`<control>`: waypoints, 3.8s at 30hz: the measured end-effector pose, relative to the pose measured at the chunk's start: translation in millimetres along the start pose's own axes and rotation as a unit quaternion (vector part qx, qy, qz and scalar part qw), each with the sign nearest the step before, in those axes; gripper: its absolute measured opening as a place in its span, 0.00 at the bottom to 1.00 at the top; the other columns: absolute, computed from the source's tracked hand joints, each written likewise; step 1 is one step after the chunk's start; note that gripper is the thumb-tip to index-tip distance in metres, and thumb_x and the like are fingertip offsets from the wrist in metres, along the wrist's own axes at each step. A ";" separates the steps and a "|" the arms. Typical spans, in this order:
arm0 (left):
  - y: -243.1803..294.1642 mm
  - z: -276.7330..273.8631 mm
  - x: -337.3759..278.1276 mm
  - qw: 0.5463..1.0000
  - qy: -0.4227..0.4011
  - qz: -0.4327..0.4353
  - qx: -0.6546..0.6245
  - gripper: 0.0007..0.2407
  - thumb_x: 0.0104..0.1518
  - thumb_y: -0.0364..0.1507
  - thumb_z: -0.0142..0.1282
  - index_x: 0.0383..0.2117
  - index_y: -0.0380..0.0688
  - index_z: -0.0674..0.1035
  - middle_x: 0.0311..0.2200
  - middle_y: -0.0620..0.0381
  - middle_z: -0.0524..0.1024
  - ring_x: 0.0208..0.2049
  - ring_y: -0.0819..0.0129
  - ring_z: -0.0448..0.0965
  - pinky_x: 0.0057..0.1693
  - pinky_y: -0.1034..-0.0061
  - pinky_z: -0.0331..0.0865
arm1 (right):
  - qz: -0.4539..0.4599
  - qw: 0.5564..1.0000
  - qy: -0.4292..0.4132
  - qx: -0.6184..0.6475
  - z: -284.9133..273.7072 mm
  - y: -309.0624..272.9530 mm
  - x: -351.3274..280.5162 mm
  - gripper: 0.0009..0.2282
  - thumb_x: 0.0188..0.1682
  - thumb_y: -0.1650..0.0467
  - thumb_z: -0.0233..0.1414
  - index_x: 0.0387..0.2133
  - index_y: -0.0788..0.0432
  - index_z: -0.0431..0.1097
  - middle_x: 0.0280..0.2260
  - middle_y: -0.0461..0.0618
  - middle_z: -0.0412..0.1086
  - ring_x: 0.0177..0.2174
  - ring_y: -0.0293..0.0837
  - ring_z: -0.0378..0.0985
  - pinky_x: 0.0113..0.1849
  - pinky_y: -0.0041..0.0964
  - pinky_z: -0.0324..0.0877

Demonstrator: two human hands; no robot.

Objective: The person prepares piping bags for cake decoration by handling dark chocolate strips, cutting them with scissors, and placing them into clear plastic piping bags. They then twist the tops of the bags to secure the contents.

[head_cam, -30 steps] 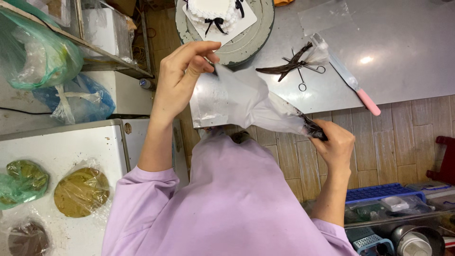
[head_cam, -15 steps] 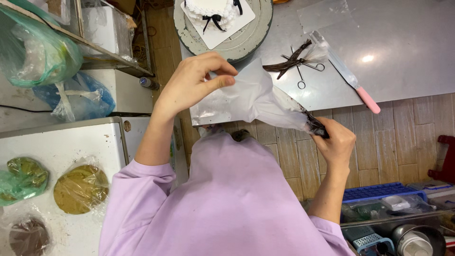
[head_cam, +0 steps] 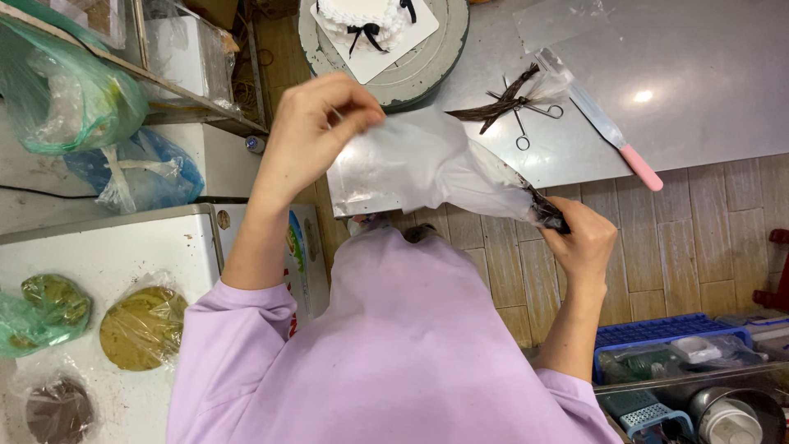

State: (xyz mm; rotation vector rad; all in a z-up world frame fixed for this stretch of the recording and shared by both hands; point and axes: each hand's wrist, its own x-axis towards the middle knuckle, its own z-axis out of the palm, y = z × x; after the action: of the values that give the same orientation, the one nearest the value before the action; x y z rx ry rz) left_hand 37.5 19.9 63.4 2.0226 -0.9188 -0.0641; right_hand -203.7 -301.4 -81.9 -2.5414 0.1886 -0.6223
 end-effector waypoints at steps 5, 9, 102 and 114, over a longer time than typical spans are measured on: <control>9.5 -12.7 -2.3 0.971 0.154 0.138 0.118 0.05 0.70 0.23 0.62 0.36 0.35 0.79 0.37 0.53 0.75 0.36 0.67 0.79 0.39 0.76 0.73 | 0.048 0.997 -0.012 0.051 11.0 7.3 -3.1 0.13 0.43 0.68 0.69 0.36 0.63 0.76 0.26 0.52 0.73 0.24 0.42 0.74 0.28 0.35 0.67; 17.1 -17.9 3.8 0.944 0.231 0.181 0.148 0.08 0.70 0.28 0.65 0.38 0.37 0.79 0.38 0.54 0.74 0.34 0.65 0.77 0.37 0.75 0.71 | 0.092 0.981 -0.100 0.135 38.0 8.4 -3.6 0.14 0.38 0.66 0.70 0.30 0.62 0.77 0.17 0.46 0.67 0.18 0.40 0.67 0.23 0.37 0.60; 26.9 204.7 -37.4 0.996 -0.012 0.088 0.015 0.26 0.54 0.34 0.63 0.57 0.38 0.68 0.54 0.44 0.72 0.54 0.51 0.72 0.62 0.54 0.60 | 0.141 0.739 -0.292 0.590 172.6 -96.3 37.1 0.15 0.62 0.64 0.45 0.47 0.66 0.71 0.43 0.54 0.71 0.45 0.46 0.70 0.50 0.42 0.67; -50.2 192.7 -77.6 0.949 -0.085 -0.171 -0.252 0.10 0.61 0.28 0.58 0.46 0.39 0.82 0.49 0.52 0.79 0.48 0.64 0.81 0.53 0.75 0.75 | 0.314 0.559 0.171 0.748 111.0 -12.6 41.2 0.28 0.57 0.45 0.34 0.14 0.48 0.46 0.09 0.37 0.41 0.12 0.36 0.44 0.26 0.34 0.58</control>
State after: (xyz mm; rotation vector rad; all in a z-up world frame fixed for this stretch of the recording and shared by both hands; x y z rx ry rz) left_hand -61.0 -50.5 -112.8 1.6827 -0.5662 -0.6111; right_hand -115.4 -251.0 -143.9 -0.5598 0.4248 -0.5371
